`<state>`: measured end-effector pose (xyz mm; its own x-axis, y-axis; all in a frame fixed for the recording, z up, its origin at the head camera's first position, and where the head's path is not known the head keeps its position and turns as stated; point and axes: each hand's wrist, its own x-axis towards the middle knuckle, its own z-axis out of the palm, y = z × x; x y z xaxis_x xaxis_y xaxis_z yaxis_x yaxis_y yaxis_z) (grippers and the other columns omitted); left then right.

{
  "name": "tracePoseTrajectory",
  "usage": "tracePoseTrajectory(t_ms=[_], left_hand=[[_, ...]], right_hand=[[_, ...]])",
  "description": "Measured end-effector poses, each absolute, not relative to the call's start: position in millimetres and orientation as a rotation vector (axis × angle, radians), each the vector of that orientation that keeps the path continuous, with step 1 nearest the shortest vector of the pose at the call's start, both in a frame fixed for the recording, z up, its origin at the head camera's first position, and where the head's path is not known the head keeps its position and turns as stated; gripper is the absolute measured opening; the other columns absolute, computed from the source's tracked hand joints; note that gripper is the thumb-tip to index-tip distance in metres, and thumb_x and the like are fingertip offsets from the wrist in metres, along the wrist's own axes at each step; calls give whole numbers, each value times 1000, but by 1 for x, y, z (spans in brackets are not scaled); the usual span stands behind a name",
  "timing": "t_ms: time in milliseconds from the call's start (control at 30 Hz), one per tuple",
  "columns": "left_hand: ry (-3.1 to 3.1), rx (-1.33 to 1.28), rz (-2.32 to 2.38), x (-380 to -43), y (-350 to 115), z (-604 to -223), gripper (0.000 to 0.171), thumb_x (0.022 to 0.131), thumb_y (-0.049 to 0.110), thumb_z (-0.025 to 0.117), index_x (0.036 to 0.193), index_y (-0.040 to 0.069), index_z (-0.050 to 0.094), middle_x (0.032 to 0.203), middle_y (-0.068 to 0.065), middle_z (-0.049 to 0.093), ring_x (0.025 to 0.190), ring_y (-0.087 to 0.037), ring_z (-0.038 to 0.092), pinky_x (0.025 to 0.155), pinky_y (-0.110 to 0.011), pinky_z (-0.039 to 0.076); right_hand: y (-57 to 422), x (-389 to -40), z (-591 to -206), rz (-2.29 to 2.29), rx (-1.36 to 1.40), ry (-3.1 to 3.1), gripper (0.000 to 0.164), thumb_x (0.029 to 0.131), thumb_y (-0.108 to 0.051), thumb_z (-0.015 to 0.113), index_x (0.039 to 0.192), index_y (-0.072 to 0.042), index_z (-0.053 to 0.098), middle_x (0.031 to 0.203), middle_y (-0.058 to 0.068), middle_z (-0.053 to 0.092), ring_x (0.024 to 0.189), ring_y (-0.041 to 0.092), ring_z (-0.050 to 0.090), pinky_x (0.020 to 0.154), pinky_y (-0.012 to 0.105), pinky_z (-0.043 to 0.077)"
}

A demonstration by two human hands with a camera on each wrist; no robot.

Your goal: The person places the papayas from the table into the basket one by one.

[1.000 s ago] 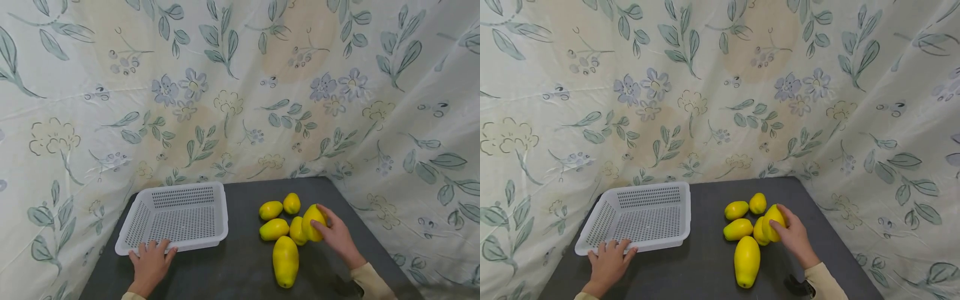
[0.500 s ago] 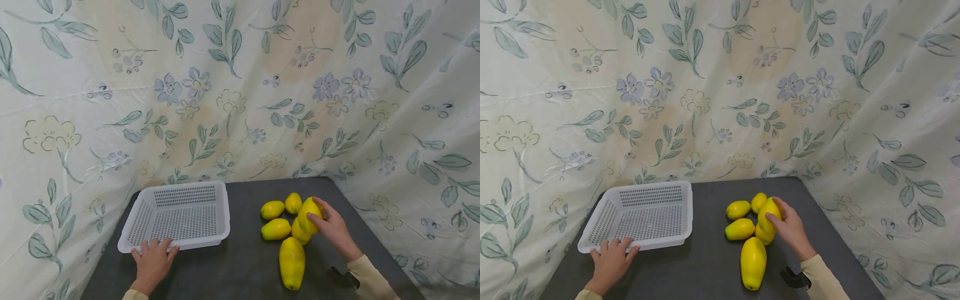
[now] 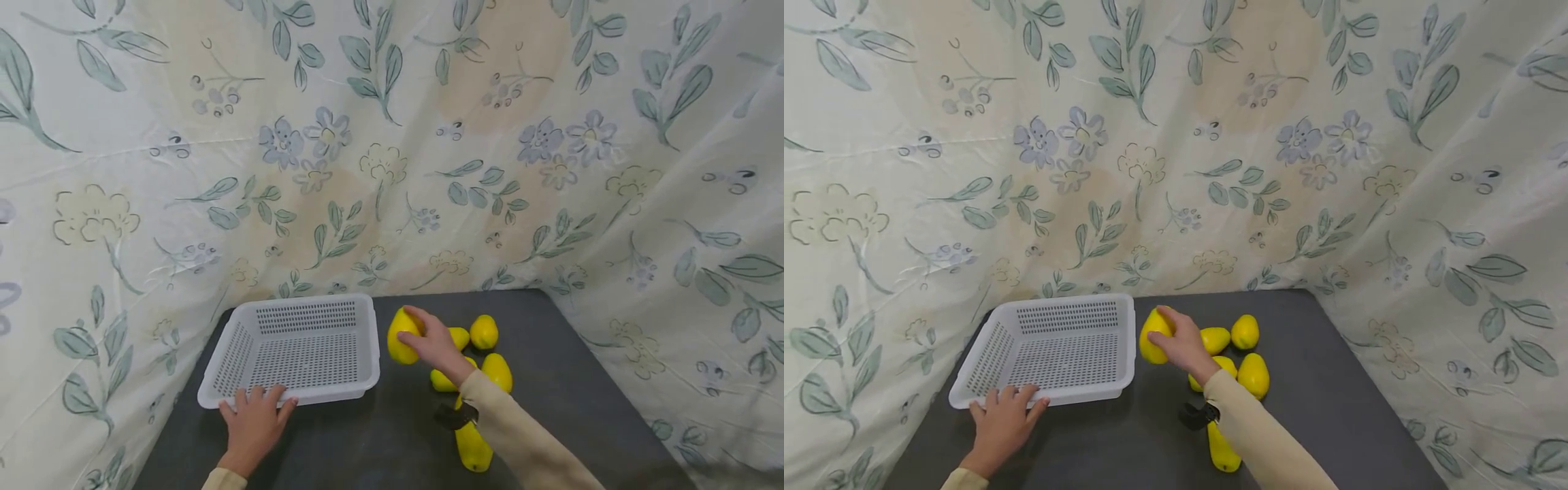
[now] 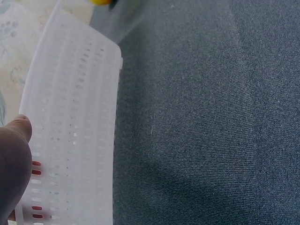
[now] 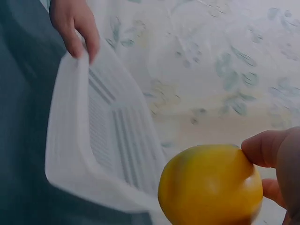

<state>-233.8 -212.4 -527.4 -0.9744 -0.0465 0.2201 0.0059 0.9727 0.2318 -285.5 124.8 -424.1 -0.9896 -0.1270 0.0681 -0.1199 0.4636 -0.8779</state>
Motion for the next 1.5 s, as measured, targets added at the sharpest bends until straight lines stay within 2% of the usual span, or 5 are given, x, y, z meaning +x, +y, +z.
tracePoseTrajectory(t_ms=[200, 433, 967, 1300, 1500], left_hand=[[-2881, 27, -353, -235, -206, -527, 37, 90, 42, 65, 111, 12, 65, 103, -23, 58, 108, -51, 41, 92, -76, 15], [-2911, 51, -358, -235, -198, -525, 38, 90, 42, 66, 113, 12, 65, 106, -24, 58, 114, -53, 40, 96, -78, 12], [-2917, 45, -368, -233, -202, -523, 38, 90, 42, 65, 114, 13, 65, 106, -23, 58, 115, -55, 39, 96, -81, 12], [-2900, 66, -364, -236, -206, -525, 38, 90, 42, 66, 113, 12, 65, 105, -23, 58, 115, -54, 39, 97, -80, 12], [-2920, 75, -362, -236, -210, -526, 39, 90, 42, 65, 115, 11, 65, 107, -25, 57, 117, -56, 36, 97, -80, 10]], right_hand=[[58, -302, -428, -1511, -380, 2657, 56, 92, -29, 64, 144, -18, 46, 131, 10, 56, 100, 22, 57, 84, 38, 54], [21, -308, -432, -1547, -420, 2625, 54, 90, -26, 66, 141, -14, 50, 127, 10, 58, 97, 22, 57, 84, 40, 54], [6, -305, -454, -1441, -383, 2673, 57, 90, -25, 67, 142, -12, 49, 133, 10, 56, 101, 20, 56, 92, 40, 53], [2, -304, -457, -1398, -396, 2724, 54, 90, -27, 66, 140, -13, 52, 143, 9, 51, 127, 30, 49, 107, 51, 41], [1, -303, -453, -1434, -430, 2696, 55, 90, -26, 65, 141, -11, 51, 144, 10, 50, 129, 30, 48, 107, 53, 41]])
